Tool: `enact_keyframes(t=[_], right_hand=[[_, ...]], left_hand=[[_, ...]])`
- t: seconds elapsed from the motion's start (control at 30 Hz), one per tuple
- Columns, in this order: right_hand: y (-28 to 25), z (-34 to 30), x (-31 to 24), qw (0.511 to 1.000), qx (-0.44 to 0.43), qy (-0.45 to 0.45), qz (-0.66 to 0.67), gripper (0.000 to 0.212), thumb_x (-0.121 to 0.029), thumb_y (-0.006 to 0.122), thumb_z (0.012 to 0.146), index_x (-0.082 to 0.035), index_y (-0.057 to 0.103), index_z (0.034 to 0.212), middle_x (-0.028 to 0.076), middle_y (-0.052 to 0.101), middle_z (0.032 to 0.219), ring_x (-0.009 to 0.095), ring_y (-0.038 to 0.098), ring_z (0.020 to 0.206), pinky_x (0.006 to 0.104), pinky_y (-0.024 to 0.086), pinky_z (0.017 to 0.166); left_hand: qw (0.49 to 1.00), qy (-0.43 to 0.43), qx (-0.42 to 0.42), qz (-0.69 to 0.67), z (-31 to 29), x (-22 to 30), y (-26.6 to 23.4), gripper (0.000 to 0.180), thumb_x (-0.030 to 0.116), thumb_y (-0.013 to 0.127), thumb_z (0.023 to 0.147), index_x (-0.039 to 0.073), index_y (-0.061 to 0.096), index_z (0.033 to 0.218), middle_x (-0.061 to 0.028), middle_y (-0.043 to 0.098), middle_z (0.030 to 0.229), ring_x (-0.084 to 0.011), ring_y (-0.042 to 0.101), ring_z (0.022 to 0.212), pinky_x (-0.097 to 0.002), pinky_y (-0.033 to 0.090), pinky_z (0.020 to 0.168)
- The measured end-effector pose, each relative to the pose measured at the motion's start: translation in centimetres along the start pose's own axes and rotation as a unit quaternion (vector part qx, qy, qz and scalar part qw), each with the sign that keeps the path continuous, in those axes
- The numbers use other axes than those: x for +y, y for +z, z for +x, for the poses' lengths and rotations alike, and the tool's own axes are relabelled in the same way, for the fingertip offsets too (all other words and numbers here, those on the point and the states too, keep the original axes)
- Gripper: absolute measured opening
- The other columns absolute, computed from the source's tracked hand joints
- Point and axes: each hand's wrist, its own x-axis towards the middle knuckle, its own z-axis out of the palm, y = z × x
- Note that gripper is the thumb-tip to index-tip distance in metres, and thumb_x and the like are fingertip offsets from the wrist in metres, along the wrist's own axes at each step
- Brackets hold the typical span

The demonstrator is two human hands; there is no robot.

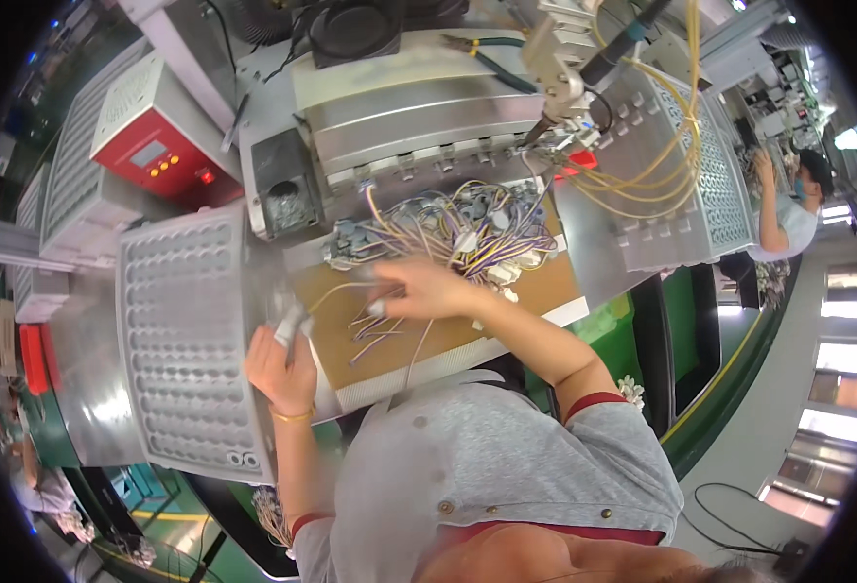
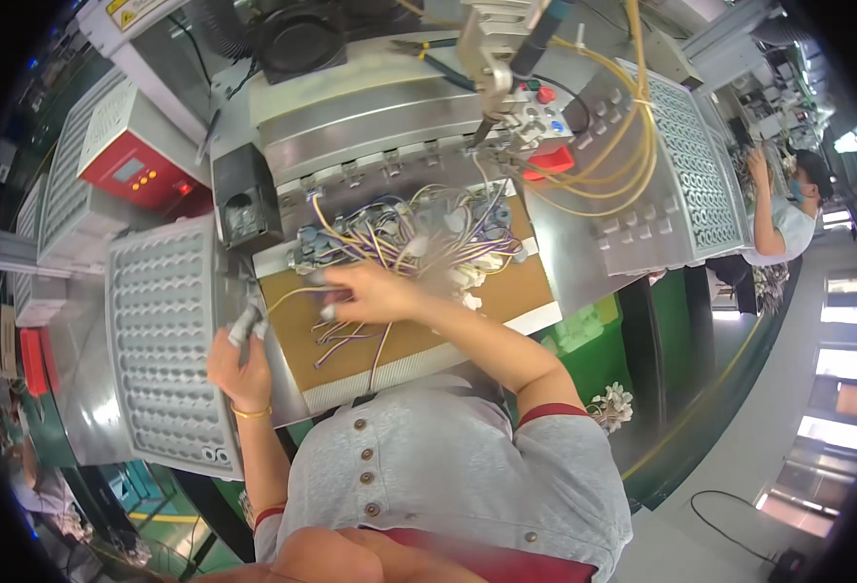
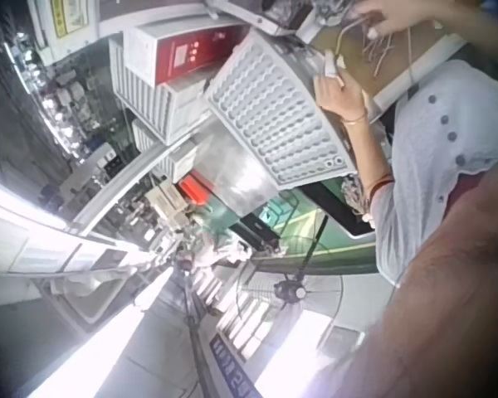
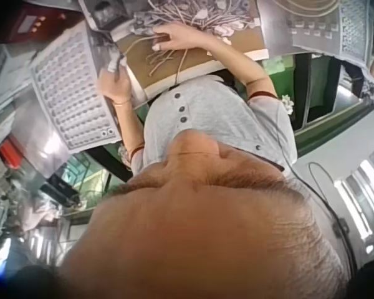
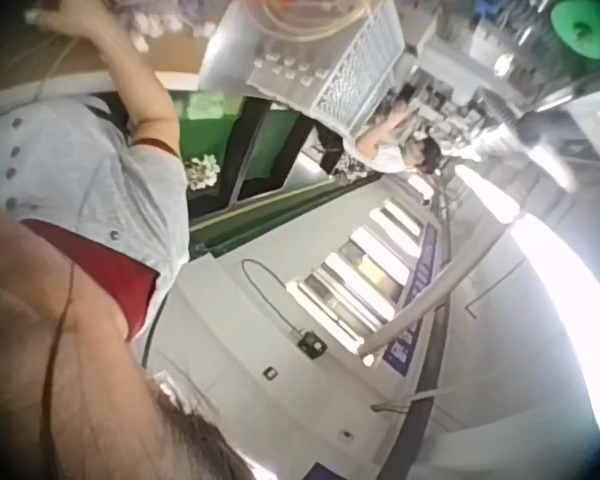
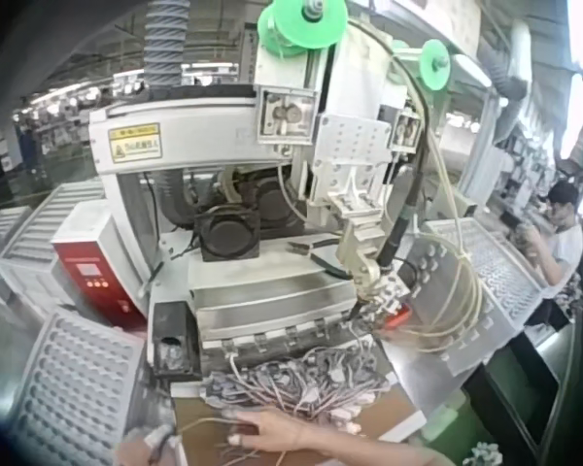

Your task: The person attaches round components taken from a tray onto the ends of wire harnesses by hand. The person then gathers the completed wire harnesses, places them into a bin, and places a new set of wire harnesses onto the work surface.

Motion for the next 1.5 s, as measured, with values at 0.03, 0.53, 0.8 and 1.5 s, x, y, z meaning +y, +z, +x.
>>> enact_keyframes(t=[0.03,0.53,0.8,1.5], right_hand=[[0.6,0.2,-0.9,0.998,0.017,-0.020,0.051,0.026,-0.019,0.061,0.072,-0.004,0.052,0.091,0.012,0.051,0.061,0.021,0.051,0.054,0.0320,0.040,0.052],[0.4,0.9,-3.8,0.985,0.085,-0.009,0.147,0.011,-0.006,0.057,0.071,0.000,0.051,0.078,0.008,0.053,0.062,0.010,0.050,0.054,0.0253,0.042,0.049],[0.9,0.9,-3.5,0.980,0.084,0.041,0.175,0.010,-0.005,0.058,0.075,0.001,0.054,0.082,0.002,0.057,0.072,0.004,0.050,0.066,0.0218,0.047,0.058],[1.8,0.2,-4.9,0.970,0.070,0.047,0.227,0.007,0.002,0.056,0.072,0.001,0.056,0.079,-0.003,0.051,0.066,0.001,0.043,0.059,0.0185,0.037,0.048]], left_hand=[[1.000,0.003,-0.012,-0.023,-0.1,0.4,-0.1,0.029,-0.012,0.055,0.059,-0.002,0.060,0.085,-0.0141,0.058,0.071,-0.0280,0.053,0.057,-0.0327,0.043,0.051],[0.808,-0.279,-0.139,0.500,-15.1,-6.5,-17.4,0.034,0.026,0.042,0.082,-0.001,0.058,0.095,-0.0172,0.054,0.101,-0.0389,0.046,0.094,-0.0454,0.035,0.082],[0.859,-0.335,-0.130,0.365,-12.8,-4.0,-16.5,0.027,0.015,0.060,0.073,-0.001,0.059,0.095,-0.0154,0.059,0.092,-0.0305,0.055,0.081,-0.0377,0.044,0.071],[0.772,-0.368,-0.073,-0.514,-1.9,3.1,0.3,0.039,0.003,0.058,0.078,-0.007,0.045,0.114,-0.0106,0.057,0.099,-0.0132,0.056,0.076,-0.0230,0.047,0.057]])
